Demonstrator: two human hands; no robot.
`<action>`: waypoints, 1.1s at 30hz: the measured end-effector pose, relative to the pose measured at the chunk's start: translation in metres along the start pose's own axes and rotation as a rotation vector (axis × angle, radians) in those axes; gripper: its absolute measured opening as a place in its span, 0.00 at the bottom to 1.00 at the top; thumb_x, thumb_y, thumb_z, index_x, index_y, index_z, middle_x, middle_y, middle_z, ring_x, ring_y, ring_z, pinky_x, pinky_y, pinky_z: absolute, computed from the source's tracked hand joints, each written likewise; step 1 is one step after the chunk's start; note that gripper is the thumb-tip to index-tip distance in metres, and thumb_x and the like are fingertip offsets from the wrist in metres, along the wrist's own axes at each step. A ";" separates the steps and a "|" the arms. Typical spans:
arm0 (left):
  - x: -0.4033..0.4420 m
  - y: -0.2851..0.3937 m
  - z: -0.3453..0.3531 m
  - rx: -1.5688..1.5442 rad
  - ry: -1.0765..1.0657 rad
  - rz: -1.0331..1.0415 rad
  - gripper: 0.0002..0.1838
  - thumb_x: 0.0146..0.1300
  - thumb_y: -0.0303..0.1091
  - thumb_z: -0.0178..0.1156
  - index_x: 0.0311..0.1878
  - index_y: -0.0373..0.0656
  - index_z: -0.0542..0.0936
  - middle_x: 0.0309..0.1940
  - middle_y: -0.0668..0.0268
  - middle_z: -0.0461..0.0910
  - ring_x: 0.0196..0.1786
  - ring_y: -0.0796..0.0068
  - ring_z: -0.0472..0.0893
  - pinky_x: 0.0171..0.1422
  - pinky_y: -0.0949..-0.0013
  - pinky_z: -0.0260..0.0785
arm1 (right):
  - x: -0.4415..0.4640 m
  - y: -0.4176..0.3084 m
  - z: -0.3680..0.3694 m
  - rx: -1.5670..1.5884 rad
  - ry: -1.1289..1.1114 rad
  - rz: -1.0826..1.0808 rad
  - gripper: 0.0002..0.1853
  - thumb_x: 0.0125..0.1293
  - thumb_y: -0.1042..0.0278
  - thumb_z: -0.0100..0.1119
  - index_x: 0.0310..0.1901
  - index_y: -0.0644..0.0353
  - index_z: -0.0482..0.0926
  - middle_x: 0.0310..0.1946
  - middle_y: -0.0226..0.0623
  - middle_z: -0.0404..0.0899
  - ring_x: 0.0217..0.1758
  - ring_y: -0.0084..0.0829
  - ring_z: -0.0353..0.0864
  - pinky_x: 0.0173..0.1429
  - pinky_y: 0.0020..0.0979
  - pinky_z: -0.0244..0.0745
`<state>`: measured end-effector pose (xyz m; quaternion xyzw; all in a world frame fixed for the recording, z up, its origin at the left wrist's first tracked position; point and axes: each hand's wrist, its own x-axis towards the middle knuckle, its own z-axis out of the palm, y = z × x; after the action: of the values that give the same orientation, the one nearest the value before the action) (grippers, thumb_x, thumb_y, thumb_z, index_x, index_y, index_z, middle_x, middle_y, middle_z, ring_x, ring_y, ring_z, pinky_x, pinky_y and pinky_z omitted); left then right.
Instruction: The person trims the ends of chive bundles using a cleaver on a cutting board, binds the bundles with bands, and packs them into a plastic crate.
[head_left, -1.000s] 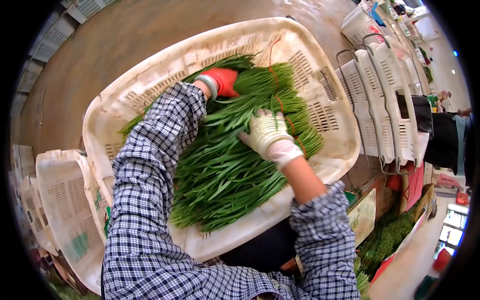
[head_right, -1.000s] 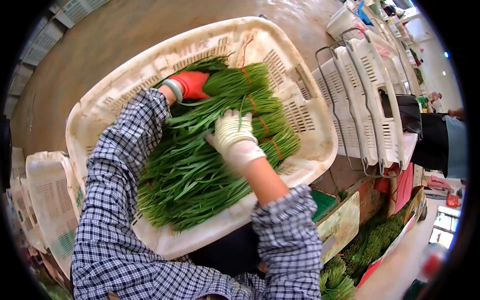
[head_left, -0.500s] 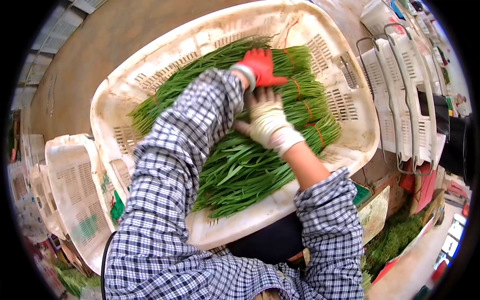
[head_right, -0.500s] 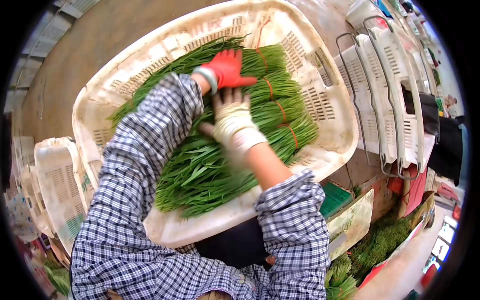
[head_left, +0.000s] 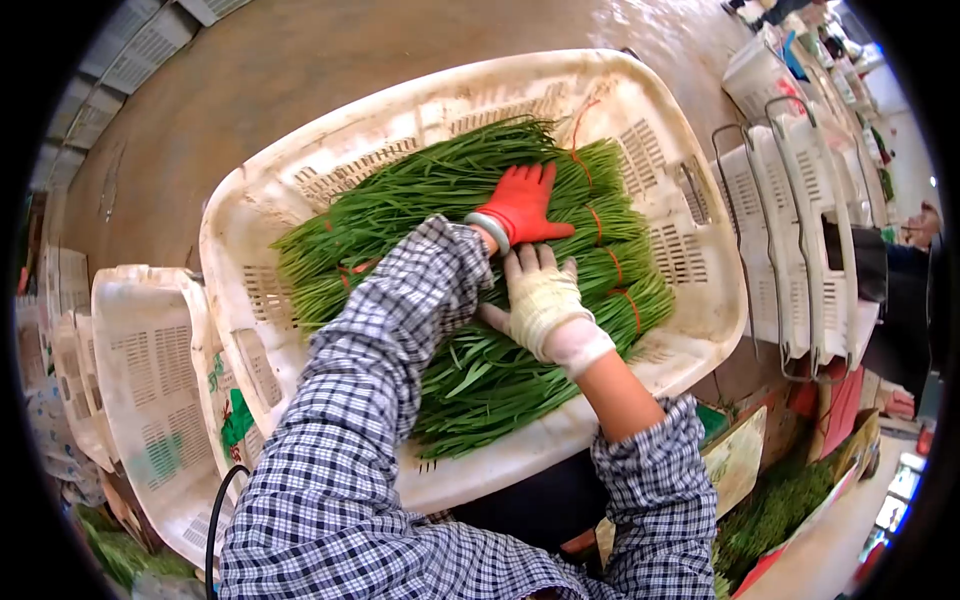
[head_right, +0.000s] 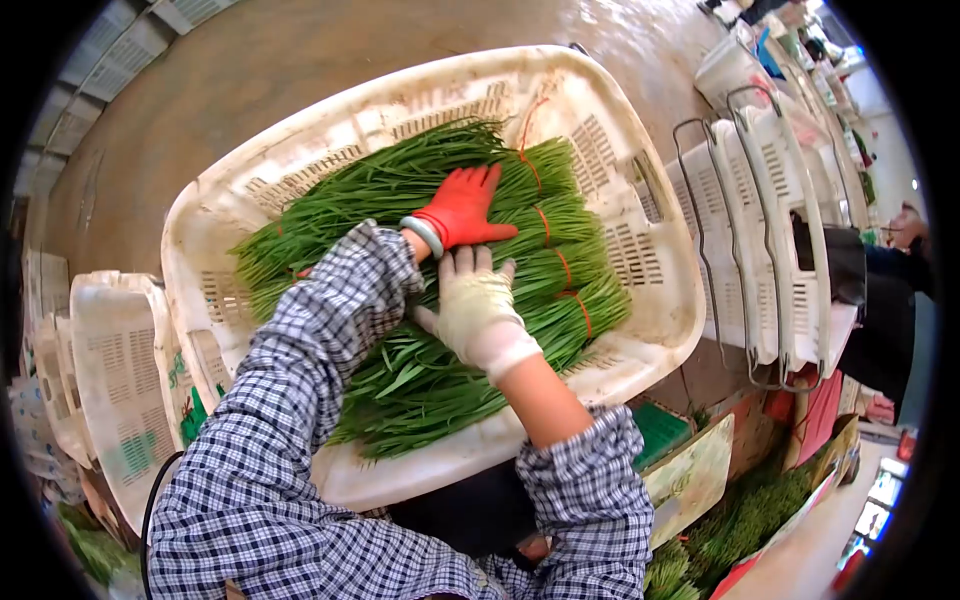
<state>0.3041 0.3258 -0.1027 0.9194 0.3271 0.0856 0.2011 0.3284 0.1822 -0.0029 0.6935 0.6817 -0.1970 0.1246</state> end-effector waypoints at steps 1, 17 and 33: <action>-0.004 -0.004 0.003 -0.005 0.013 -0.010 0.58 0.49 0.69 0.60 0.71 0.29 0.57 0.65 0.40 0.64 0.67 0.43 0.64 0.73 0.51 0.53 | -0.012 -0.001 0.000 -0.042 0.045 -0.010 0.45 0.58 0.37 0.58 0.69 0.61 0.59 0.69 0.51 0.60 0.74 0.49 0.55 0.72 0.61 0.50; -0.151 0.018 -0.050 0.280 -0.148 0.008 0.55 0.58 0.71 0.50 0.75 0.35 0.50 0.75 0.48 0.50 0.77 0.43 0.46 0.78 0.44 0.34 | -0.460 0.034 0.116 0.531 0.622 0.845 0.40 0.55 0.62 0.65 0.68 0.65 0.62 0.55 0.61 0.71 0.58 0.58 0.72 0.62 0.49 0.67; -0.221 -0.001 -0.060 0.192 -0.322 0.135 0.37 0.62 0.50 0.59 0.69 0.37 0.64 0.73 0.50 0.57 0.72 0.48 0.60 0.74 0.57 0.56 | -0.545 -0.012 0.161 0.671 0.743 0.931 0.30 0.59 0.66 0.62 0.63 0.67 0.68 0.48 0.53 0.77 0.54 0.54 0.75 0.59 0.45 0.69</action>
<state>0.1154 0.2046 -0.0550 0.9560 0.2350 -0.0809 0.1558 0.3033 -0.3768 0.0967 0.9371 0.2121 -0.0725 -0.2676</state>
